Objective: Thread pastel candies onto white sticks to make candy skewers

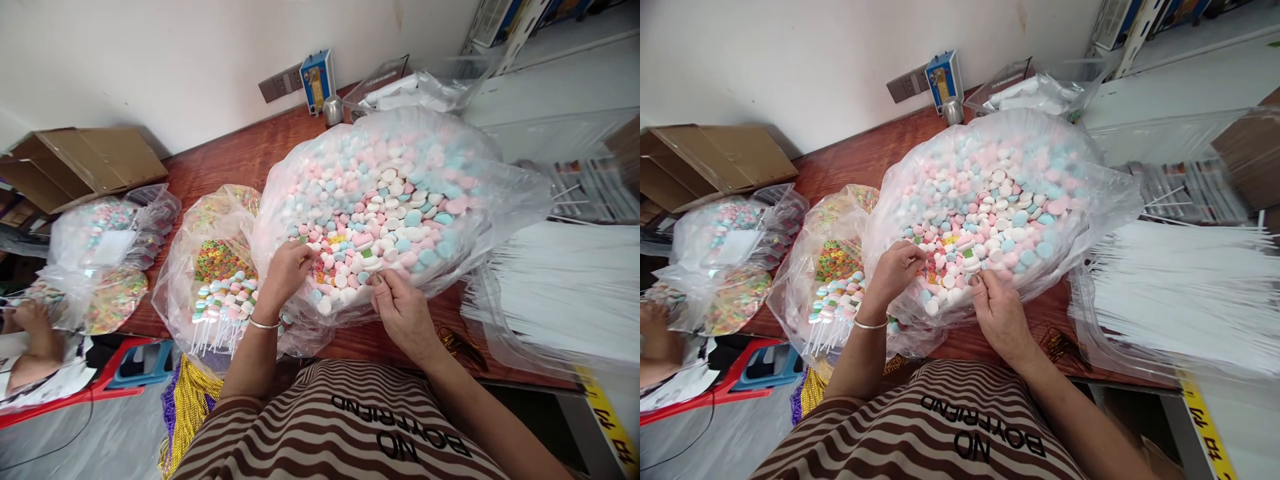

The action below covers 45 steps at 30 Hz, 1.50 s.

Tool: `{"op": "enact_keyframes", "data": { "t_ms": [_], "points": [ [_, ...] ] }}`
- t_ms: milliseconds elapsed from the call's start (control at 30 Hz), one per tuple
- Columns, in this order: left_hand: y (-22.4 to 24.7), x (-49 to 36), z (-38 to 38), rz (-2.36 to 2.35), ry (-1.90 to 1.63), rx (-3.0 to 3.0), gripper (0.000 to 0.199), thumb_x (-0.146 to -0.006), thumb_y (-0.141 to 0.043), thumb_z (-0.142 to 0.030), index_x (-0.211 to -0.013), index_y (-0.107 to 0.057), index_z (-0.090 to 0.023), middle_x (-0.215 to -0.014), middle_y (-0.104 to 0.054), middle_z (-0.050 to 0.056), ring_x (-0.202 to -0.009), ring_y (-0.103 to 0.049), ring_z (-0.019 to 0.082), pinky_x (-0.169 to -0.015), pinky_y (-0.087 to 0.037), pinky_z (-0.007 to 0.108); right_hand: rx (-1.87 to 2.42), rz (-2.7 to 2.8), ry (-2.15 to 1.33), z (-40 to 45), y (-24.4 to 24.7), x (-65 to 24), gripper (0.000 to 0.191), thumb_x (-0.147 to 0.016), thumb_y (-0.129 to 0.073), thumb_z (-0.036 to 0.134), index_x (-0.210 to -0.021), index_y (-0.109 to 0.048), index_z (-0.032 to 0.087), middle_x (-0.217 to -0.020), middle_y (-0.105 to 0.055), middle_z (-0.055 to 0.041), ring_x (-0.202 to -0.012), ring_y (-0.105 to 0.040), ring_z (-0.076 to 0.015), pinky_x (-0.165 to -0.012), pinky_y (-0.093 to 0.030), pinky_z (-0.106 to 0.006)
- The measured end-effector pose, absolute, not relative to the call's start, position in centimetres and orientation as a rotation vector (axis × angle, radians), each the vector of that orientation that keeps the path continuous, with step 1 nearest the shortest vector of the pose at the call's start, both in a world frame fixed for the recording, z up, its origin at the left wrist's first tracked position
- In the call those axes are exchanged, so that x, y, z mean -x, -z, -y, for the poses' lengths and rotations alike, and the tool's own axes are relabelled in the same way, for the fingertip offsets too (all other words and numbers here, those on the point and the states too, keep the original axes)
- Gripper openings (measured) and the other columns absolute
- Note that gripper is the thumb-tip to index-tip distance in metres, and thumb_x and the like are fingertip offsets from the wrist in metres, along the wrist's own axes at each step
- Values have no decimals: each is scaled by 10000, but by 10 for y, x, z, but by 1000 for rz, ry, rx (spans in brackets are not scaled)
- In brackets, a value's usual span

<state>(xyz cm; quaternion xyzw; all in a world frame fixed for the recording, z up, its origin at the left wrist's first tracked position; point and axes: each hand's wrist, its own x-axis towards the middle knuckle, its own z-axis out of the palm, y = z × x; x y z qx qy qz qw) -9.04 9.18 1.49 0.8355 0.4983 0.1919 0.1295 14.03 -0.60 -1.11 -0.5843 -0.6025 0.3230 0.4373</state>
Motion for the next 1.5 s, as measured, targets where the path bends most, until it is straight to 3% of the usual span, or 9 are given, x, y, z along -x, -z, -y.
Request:
{"op": "enact_keyframes", "data": {
  "t_ms": [233, 333, 433, 533, 700, 1133, 1400, 1500],
  "points": [
    [-3, 90, -86, -1389, -396, -2551, 196, -873, -643, -94, -967, -764, -216, -918, -703, 74, -879, -615, 233, -803, -467, 360, 1437, 1540, -848, 6, 14, -138, 272, -1026, -388, 370, -831, -520, 234, -648, -568, 4, -577, -510, -172, -575, -357, -289],
    [-2, 88, -83, -1415, -582, -2418, 103, -878, -655, -129, -895, -725, -202, -936, -697, 67, -895, -627, 214, -801, -482, 339, 1412, 1648, -921, 9, 12, -135, 283, -1025, -389, 357, -779, -470, 242, -678, -578, -4, -599, -513, -172, -584, -351, -289],
    [-3, 85, -78, -1425, -806, -2062, 19, -885, -675, -216, -897, -686, -206, -874, -700, 29, -792, -637, 165, -726, -502, 290, 1386, 1747, -991, 12, 8, -130, 278, -1020, -376, 318, -764, -455, 242, -695, -593, -10, -606, -521, -171, -585, -348, -288],
    [-7, 80, -74, -1325, -929, -1679, 125, -837, -739, -301, -872, -672, -202, -801, -706, 3, -722, -648, 145, -680, -526, 269, 1388, 1789, -996, 13, 4, -127, 288, -1016, -372, 306, -743, -437, 245, -686, -595, -12, -602, -517, -172, -579, -340, -288],
    [-13, 73, -72, -1229, -982, -1449, 163, -761, -798, -294, -838, -701, -189, -788, -717, 2, -709, -655, 130, -698, -559, 266, 1399, 1811, -983, 12, 5, -127, 289, -1012, -379, 297, -733, -433, 245, -671, -588, -10, -591, -502, -172, -576, -323, -289],
    [-9, 71, -69, -1139, -955, -1466, 120, -797, -772, -276, -866, -746, -182, -859, -750, 34, -782, -693, 151, -736, -575, 275, 1418, 1778, -1005, 11, 5, -125, 280, -1007, -354, 305, -741, -419, 246, -688, -574, -21, -612, -497, -179, -597, -320, -296],
    [-13, 88, -72, -1145, -931, -1581, 245, -960, -606, -354, -1127, -715, -212, -930, -752, 51, -793, -715, 171, -746, -584, 317, 1312, 1658, -986, 10, 15, -126, 259, -1026, -385, 327, -804, -478, 232, -666, -534, 19, -575, -459, -150, -577, -324, -266],
    [-10, 91, -74, -1268, -840, -1890, 129, -923, -648, -248, -1008, -738, -209, -897, -728, 43, -822, -681, 175, -764, -546, 314, 1308, 1642, -962, 10, 14, -128, 263, -1031, -400, 320, -795, -474, 230, -662, -520, 29, -569, -446, -140, -576, -321, -258]
  ]
}}
